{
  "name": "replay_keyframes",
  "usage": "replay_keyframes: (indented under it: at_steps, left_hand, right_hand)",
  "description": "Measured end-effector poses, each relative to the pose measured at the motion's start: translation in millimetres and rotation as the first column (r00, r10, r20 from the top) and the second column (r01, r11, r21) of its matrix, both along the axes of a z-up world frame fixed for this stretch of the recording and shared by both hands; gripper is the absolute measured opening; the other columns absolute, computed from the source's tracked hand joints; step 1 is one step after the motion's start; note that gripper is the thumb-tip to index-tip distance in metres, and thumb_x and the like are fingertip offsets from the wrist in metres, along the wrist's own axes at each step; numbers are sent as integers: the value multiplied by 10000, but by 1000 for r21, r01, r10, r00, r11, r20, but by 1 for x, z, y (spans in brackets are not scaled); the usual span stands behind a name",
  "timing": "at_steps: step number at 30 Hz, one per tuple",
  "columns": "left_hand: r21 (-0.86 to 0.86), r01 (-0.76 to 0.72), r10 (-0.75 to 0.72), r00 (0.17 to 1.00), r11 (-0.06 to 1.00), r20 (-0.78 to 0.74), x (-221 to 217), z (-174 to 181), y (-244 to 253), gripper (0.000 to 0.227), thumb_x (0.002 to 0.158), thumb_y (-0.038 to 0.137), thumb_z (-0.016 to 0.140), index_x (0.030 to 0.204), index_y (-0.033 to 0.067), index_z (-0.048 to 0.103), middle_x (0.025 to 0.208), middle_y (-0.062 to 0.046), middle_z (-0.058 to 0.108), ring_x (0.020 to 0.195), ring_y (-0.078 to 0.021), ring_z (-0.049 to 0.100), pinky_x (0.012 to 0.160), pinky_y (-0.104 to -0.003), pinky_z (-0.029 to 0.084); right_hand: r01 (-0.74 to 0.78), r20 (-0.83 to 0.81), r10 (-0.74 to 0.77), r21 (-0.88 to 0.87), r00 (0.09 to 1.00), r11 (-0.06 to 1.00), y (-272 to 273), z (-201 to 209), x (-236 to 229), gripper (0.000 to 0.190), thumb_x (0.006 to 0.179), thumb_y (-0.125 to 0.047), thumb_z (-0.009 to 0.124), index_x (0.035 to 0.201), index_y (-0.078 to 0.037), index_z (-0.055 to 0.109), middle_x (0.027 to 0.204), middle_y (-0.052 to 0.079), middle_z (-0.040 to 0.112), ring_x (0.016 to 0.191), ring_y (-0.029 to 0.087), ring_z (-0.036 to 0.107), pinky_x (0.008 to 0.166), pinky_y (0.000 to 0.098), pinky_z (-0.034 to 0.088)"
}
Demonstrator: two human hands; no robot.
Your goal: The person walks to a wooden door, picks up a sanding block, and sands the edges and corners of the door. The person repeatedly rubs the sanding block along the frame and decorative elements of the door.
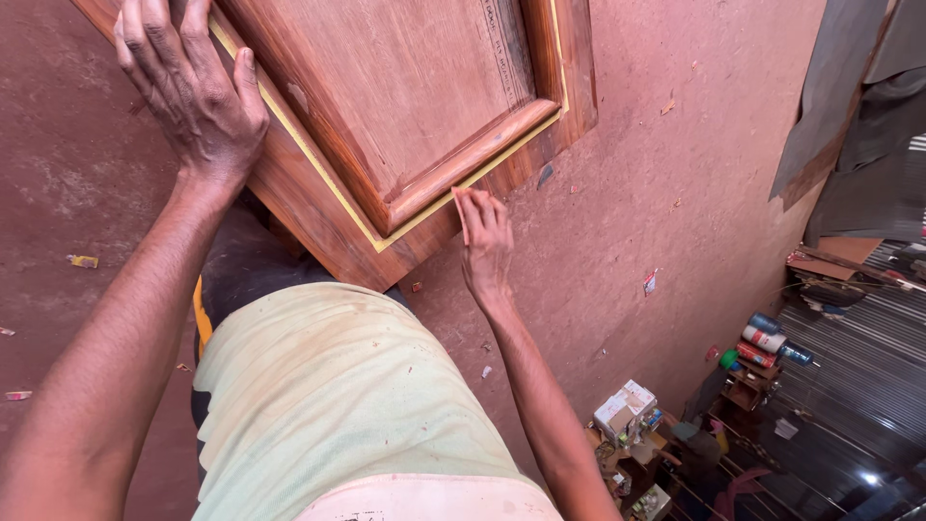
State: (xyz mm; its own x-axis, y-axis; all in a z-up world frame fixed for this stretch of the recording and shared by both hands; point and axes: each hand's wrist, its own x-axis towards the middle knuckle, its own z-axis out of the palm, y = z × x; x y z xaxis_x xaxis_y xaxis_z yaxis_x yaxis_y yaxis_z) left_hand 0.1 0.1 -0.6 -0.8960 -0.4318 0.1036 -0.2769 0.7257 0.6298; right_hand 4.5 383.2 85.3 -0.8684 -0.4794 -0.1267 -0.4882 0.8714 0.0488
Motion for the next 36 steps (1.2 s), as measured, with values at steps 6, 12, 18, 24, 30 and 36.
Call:
replay_keyframes:
  at_steps: [6,12,18,24,30,36]
  left_hand:
    - [1,-1,1,1000,1000,24,0,-3,0,660,1030,217,665,1606,-6,433,1632,-272,295,1547,-451,217,1287,-638,191]
    - [15,-6,6,1000,1000,3,0,3,-1,632,1051,205,699,1590,-15,452,1623,-282,304,1536,-456,231,1274,-640,188]
    - [17,-8,7,1000,1000,27,2,1,1,633,1023,173,683,1580,1,437,1663,-265,299,1570,-447,226,1306,-619,184]
    - [-6,-10,11,1000,1000,26,5,-15,-2,717,998,193,667,1631,36,367,1678,-214,297,1602,-384,211,1326,-573,155]
    - [-61,40,-35,996,997,88,14,-18,-3,682,1026,161,668,1622,38,359,1693,-193,266,1598,-363,183,1297,-550,149]
    - [-45,60,-58,997,997,51,16,-14,-4,608,1042,130,600,1587,41,346,1715,-188,250,1615,-337,215,1288,-523,194]
  right_hand:
    - [-121,46,121,-9,992,993,-14,2,4,439,999,-77,653,1434,-95,598,1384,91,614,1271,254,548,1032,440,535]
    - [-2,74,8,-77,997,997,-9,8,3,508,987,15,616,1474,-124,583,1428,44,596,1264,230,552,1059,398,552]
    - [-120,20,121,-40,992,992,-6,-2,17,511,974,-41,631,1472,-125,556,1408,79,565,1257,260,544,1045,422,544]
    - [123,104,-113,-90,988,988,14,3,-7,690,933,173,366,1510,-157,552,1439,66,585,1280,270,549,1035,362,580]
    - [294,98,-278,-346,956,891,31,9,-67,450,1038,10,535,1460,-139,567,1375,77,596,1289,280,541,1102,403,484]
    - [276,28,-285,-354,958,894,35,21,-99,502,996,56,468,1436,-135,614,1375,69,622,1285,280,558,1124,406,472]
